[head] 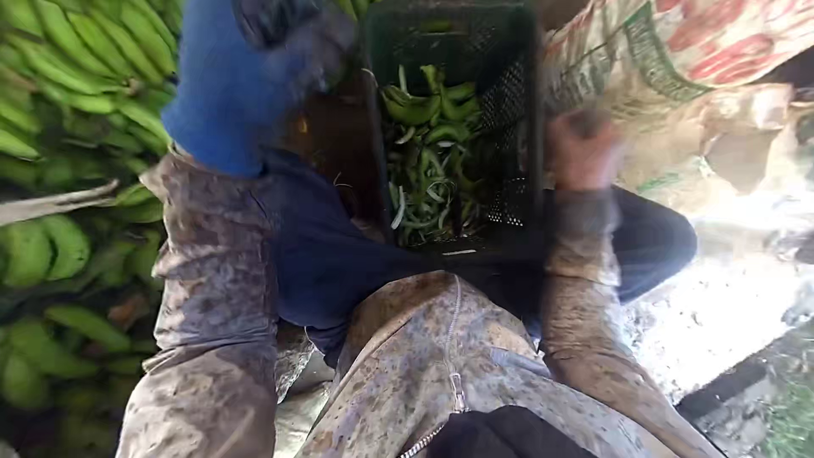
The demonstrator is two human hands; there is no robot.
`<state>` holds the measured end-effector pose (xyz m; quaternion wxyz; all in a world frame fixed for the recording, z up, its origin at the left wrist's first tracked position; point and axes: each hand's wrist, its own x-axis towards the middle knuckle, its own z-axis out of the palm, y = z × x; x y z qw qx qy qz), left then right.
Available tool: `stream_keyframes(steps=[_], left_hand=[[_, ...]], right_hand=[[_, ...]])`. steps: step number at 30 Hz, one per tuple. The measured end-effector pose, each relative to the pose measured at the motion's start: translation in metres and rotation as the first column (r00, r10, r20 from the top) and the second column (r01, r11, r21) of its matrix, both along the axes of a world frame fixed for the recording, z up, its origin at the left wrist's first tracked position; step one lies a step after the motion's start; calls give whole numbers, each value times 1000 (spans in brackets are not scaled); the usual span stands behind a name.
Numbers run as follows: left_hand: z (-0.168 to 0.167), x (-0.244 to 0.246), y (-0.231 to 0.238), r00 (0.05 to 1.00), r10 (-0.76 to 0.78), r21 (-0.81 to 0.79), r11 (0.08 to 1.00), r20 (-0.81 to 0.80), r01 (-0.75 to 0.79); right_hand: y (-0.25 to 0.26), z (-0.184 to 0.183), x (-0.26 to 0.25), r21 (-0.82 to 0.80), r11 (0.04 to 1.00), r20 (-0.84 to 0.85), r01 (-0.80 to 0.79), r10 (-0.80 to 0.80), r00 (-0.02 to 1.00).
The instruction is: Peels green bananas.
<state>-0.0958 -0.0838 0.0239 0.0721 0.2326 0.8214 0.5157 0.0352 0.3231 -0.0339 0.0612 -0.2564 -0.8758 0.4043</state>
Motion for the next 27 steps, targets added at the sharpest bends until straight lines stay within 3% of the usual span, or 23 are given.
stream_keyframes(steps=[2, 3, 4, 5, 6, 8, 11, 14, 17, 19, 20, 22, 24, 25, 27], left_hand=[[-46, -48, -27, 1000, 11, 206, 979, -22, -6], [-55, -53, -28, 994, 105, 266, 958, 22, -107], [-48, -49, -24, 966, 247, 207, 944, 80, -258], [-31, -42, -15, 917, 380, 53, 920, 119, -388], [-19, -38, -10, 882, 451, -81, 892, 136, -444], [-15, -34, -9, 871, 461, -114, 887, 170, -447], [-19, -42, -2, 920, 368, -32, 929, 132, -367], [-16, -44, 4, 916, 391, -233, 902, 89, -363], [-10, -42, 11, 925, 372, -313, 890, 78, -331], [-8, -40, 15, 929, 363, -299, 897, 74, -326], [-10, -39, 16, 931, 359, -296, 898, 70, -324], [-12, -37, 19, 935, 349, -328, 892, 61, -311], [-24, -31, 23, 942, 321, -369, 891, 98, -265], [-32, -23, 28, 937, 315, -371, 897, 153, -241], [-51, 4, 43, 910, 294, -319, 927, 292, -197]], right_hand=[[-49, -63, -30, -237, 971, 195, -30, 78, 978], [-69, -92, -39, -288, 957, 296, -19, 108, 949], [-85, -120, -48, -301, 954, 386, -5, 126, 914], [-99, -144, -57, -296, 955, 473, 19, 129, 871], [-109, -162, -61, -283, 958, 556, 33, 136, 820], [-127, -188, -68, -257, 966, 649, 4, 170, 741], [-136, -223, -82, -250, 966, 661, -70, 223, 716], [-134, -235, -88, -248, 961, 645, -122, 258, 719], [-132, -204, -86, -211, 966, 643, -151, 254, 722], [-127, -176, -76, -217, 974, 629, -66, 192, 753], [-123, -167, -69, -253, 966, 633, 58, 120, 765], [-116, -162, -58, -371, 855, 633, 362, -52, 772], [-116, -153, -44, -623, 546, 604, 561, -119, 788], [-118, -147, -38, -722, 385, 575, 576, -131, 808], [-127, -134, -30, -842, 157, 495, 516, -156, 855]])
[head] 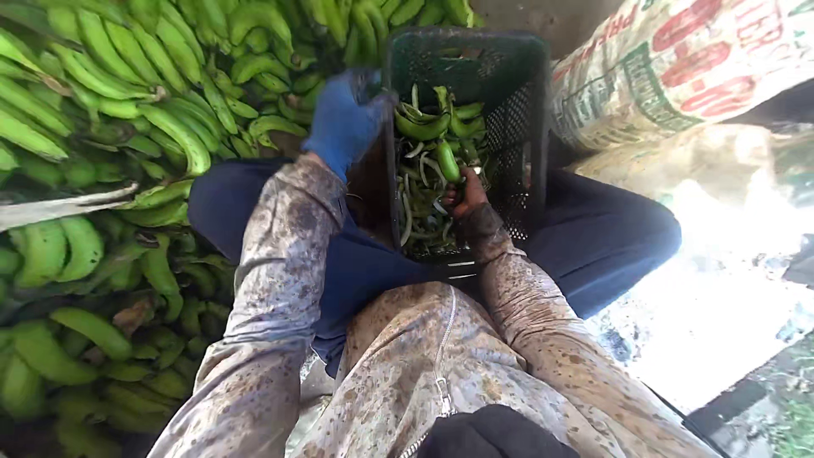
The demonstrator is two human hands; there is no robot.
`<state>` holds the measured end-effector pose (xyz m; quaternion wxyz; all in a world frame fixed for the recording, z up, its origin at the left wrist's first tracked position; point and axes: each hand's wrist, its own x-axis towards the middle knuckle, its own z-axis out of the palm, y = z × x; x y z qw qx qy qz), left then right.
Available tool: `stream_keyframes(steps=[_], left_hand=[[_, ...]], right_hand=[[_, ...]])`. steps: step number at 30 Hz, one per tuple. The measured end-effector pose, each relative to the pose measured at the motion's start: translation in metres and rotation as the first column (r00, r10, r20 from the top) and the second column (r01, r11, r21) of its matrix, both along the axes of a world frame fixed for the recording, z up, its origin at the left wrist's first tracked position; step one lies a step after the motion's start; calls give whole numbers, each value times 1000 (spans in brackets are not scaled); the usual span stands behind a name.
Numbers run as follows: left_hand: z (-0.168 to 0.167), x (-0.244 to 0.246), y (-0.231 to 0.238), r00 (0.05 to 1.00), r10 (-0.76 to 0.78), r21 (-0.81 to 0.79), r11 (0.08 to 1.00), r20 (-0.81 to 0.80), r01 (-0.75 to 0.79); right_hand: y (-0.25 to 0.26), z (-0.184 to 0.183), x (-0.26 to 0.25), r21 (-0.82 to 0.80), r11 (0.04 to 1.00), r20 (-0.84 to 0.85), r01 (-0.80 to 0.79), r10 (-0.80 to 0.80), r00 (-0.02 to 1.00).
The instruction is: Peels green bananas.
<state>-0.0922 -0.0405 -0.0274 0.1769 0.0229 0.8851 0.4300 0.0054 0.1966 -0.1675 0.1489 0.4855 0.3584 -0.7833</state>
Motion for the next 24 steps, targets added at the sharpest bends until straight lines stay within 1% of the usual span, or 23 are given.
stream_keyframes(steps=[2, 3, 4, 6, 8, 9, 10, 11, 13, 14, 15, 17, 19, 22, 24], left_hand=[[-22, 36, 20, 986, -46, 52, 998, 163, 38], [-35, 56, 30, 976, -59, 61, 997, 210, 47], [-48, 75, 39, 974, -46, 91, 996, 221, 26], [-68, 101, 56, 980, 89, 205, 971, 177, -126], [-78, 113, 68, 952, 285, 299, 904, 111, -306], [-80, 116, 67, 926, 367, 298, 877, 87, -376], [-80, 117, 62, 904, 422, 289, 859, 68, -423], [-80, 118, 53, 887, 459, 284, 845, 47, -453], [-79, 119, 33, 873, 486, 263, 840, 21, -474], [-79, 118, 26, 870, 493, 252, 840, 13, -480], [-79, 118, 22, 867, 499, 236, 842, -1, -484], [-82, 119, 18, 855, 518, 207, 838, -13, -505], [-87, 119, 17, 837, 547, 214, 818, -4, -533], [-87, 124, 18, 835, 550, 221, 816, -11, -534], [-87, 127, 18, 840, 541, 230, 822, -28, -521]], right_hand=[[-15, 15, 7, -116, 989, -79, 86, -95, 992], [-25, 22, 11, -155, 984, -105, 93, -110, 988], [-37, 28, 17, -180, 981, -127, 78, -102, 987], [-61, 37, 30, -171, 985, -153, 18, -44, 987], [-79, 41, 45, -131, 990, -102, -62, 48, 994], [-82, 39, 51, -110, 985, -77, -134, 126, 989], [-81, 40, 57, -82, 964, -66, -254, 249, 966], [-77, 45, 63, -32, 920, -62, -390, 387, 920], [-73, 63, 76, 156, 775, -64, -613, 627, 776], [-70, 70, 81, 271, 682, -61, -680, 717, 695], [-66, 73, 86, 381, 588, -54, -714, 785, 617], [-62, 70, 95, 558, 424, -2, -713, 860, 510], [-58, 58, 96, 661, 268, 86, -700, 901, 426], [-60, 56, 95, 704, 159, 177, -692, 904, 388], [-63, 62, 91, 702, 124, 208, -701, 906, 369]])
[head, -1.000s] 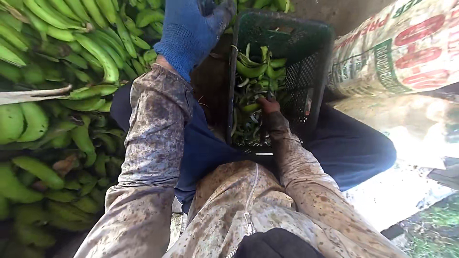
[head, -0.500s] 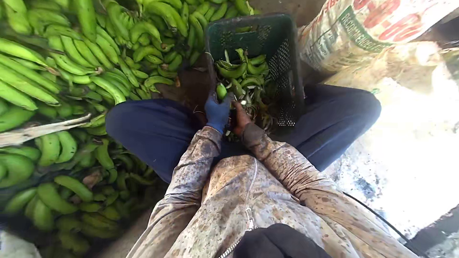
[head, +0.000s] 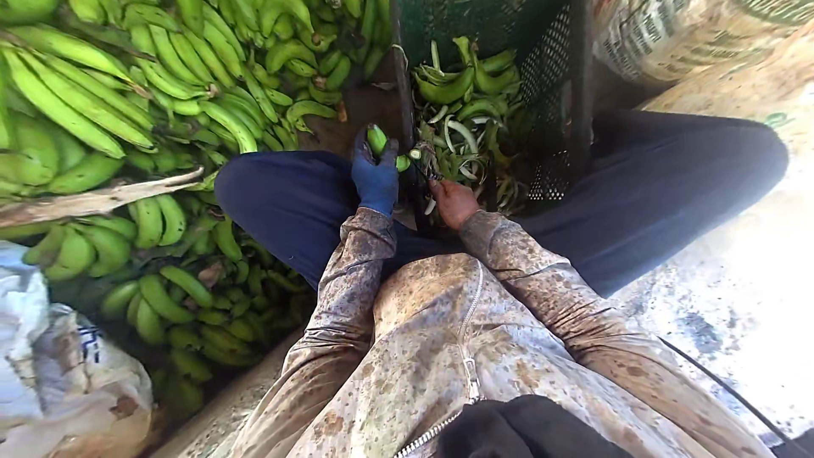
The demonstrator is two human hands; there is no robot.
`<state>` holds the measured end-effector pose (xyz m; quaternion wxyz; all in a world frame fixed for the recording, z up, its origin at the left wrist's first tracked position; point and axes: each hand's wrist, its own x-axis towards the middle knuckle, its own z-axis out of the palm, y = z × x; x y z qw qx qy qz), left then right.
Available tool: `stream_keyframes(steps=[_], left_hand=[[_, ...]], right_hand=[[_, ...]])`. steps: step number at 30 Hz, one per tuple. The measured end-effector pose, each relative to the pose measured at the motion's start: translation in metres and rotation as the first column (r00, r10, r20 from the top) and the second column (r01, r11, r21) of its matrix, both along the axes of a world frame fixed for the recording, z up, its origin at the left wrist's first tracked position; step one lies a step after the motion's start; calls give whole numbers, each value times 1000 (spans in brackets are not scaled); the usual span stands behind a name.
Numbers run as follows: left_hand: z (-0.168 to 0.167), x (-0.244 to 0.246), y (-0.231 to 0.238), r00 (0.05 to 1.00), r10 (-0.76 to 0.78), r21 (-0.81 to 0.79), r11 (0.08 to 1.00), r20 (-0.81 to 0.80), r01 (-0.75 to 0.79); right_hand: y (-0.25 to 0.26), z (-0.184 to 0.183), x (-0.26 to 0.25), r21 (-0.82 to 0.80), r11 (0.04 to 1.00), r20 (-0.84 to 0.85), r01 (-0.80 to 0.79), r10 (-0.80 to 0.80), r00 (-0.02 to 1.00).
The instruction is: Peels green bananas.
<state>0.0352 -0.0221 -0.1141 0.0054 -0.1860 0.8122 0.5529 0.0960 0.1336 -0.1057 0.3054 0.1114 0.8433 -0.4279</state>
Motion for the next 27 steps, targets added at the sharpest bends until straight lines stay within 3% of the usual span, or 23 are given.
stream_keyframes(steps=[6, 9, 12, 14, 16, 20, 23, 25, 27], left_hand=[[4, 4, -1, 999, 27, 123, 992, -47, -21], [14, 1, -7, 965, 118, 181, 981, -233, -76], [32, -7, -19, 910, 153, 295, 955, -384, -36], [48, -16, -31, 900, 146, 410, 911, -410, 38], [60, -20, -41, 894, 132, 528, 840, -428, 129], [76, -31, -38, 908, 107, 766, 582, -405, 273], [85, -37, -19, 951, 80, 804, 559, -297, 204], [85, -36, -5, 971, 37, 855, 484, -235, 189], [82, -35, 9, 972, 19, 860, 470, -234, 197]], right_hand=[[-5, 0, -22, 97, 988, 123, -120, 108, 986], [-1, -3, -22, 88, 988, 107, -126, 116, 987], [13, -6, -12, 0, 999, 48, -52, 52, 998], [33, 10, -5, -38, 998, 16, 41, -40, 999], [54, 33, 3, 54, 993, -53, 104, -101, 993], [84, 54, 21, 135, 973, -161, 185, -163, 973], [80, 53, 35, -49, 968, -328, 248, -250, 911], [61, 54, 43, -204, 966, -411, 157, -230, 882], [40, 59, 47, -250, 968, -492, 35, -158, 856]])
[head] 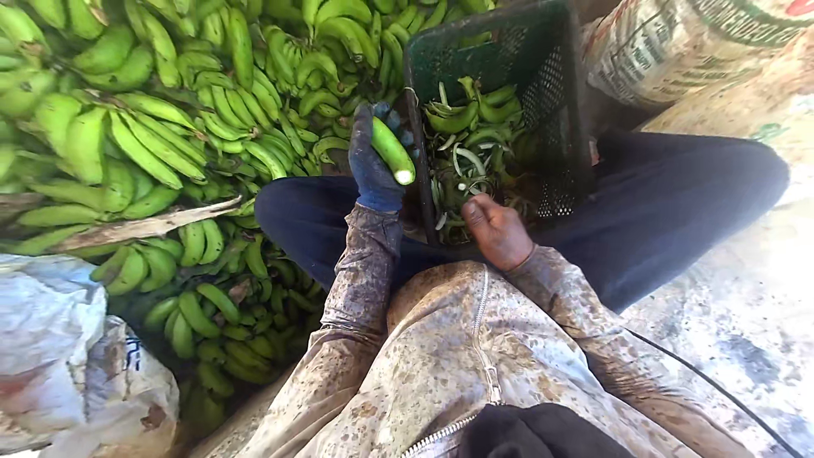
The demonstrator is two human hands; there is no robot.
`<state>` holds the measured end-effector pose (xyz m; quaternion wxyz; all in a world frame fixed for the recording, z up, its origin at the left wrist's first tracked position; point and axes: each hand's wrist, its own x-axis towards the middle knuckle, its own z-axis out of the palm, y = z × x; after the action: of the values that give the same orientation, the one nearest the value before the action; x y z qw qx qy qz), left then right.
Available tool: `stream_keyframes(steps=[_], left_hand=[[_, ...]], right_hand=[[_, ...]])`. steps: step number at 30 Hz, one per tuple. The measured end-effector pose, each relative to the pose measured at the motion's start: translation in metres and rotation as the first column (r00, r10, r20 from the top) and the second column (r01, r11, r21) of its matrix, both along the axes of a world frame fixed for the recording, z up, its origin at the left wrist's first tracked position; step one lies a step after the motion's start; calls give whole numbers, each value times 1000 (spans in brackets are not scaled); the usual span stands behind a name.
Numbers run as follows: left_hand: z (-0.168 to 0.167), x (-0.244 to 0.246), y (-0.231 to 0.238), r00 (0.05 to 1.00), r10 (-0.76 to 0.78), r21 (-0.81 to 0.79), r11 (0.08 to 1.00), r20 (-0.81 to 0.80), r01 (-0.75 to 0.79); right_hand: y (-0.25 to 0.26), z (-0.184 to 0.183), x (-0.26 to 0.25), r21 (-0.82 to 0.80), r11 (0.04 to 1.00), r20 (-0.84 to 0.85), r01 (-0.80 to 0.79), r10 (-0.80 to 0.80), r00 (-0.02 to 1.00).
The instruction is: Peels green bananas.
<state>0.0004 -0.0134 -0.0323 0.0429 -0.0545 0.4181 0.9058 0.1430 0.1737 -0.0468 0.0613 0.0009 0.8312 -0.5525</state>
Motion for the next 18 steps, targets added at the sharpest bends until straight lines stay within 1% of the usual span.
stream_keyframes(steps=[2, 4, 8, 11, 14, 18], left_hand=[[-4, 0, 11, 1000, 3, 0, 1000, -25, -3], [-3, 1, 18, 999, 32, -35, 999, -17, -32], [0, 2, 24, 995, 93, -82, 993, 30, -90], [1, 1, 25, 989, 125, -122, 986, 81, -115], [-2, 0, 25, 989, 118, -136, 985, 86, -105], [-1, 11, 38, 959, 162, -142, 981, 232, -131]], right_hand=[[-12, 1, -1, 22, 997, -24, -77, 77, 997], [-15, -1, -4, 59, 992, -31, -109, 111, 993], [-15, -9, -7, 128, 988, -46, -90, 96, 994], [-15, -11, -7, 127, 989, -84, -75, 86, 993], [-15, -14, -9, 146, 985, -32, -92, 97, 995], [-14, -24, -26, 182, 975, 26, -124, 122, 992]])
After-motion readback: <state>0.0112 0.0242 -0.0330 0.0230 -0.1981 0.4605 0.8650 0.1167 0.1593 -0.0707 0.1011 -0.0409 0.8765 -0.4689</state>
